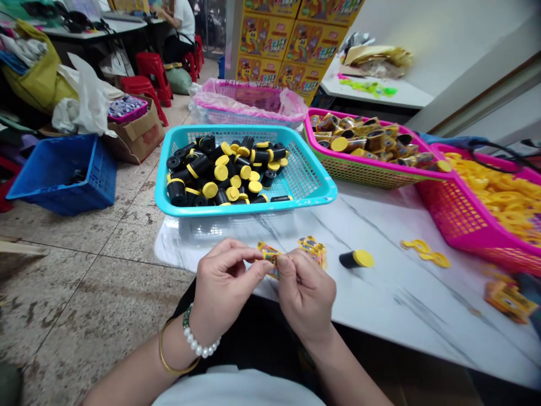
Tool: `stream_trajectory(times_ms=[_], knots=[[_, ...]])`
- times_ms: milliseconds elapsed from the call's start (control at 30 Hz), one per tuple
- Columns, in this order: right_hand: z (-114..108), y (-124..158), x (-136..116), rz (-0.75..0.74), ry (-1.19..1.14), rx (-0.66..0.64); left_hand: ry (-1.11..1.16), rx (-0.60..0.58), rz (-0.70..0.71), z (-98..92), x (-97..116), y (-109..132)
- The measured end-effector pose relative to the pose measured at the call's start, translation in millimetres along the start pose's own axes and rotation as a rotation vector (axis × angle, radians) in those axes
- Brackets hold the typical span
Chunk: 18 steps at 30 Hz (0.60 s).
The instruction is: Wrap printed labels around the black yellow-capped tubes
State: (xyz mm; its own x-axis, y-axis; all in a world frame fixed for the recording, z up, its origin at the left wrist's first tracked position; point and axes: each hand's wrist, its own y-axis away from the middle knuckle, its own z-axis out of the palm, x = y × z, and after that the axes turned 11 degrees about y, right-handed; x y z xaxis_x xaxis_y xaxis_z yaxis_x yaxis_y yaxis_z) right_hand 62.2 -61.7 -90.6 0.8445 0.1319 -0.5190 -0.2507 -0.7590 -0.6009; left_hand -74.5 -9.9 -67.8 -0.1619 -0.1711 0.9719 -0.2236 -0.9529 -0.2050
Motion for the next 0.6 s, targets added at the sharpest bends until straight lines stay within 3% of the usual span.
stream_trajectory(times_ms=[167,333,433,500,600], knots=[[4,4,-3,-0.100,0.031,-0.012,0.111,0.013,-0.235,-3.9,3,-3],[4,-2,-4,-0.114,0.065,-0.021,0.218,-0.195,-0.576,-9.6,3,-9],[-20,-15,16,-0.087,0.197,-0.002,0.326,-0.219,-0.706,-12.8,0,-12],[-46,-22,44,-0.005,0.382,0.032,0.410,-0.194,-0.785,-15.1,-2,-13],[-86,-21,96,0.051,0.619,-0.109,0.529,-0.150,-0.867,-17.8,-4,-17]])
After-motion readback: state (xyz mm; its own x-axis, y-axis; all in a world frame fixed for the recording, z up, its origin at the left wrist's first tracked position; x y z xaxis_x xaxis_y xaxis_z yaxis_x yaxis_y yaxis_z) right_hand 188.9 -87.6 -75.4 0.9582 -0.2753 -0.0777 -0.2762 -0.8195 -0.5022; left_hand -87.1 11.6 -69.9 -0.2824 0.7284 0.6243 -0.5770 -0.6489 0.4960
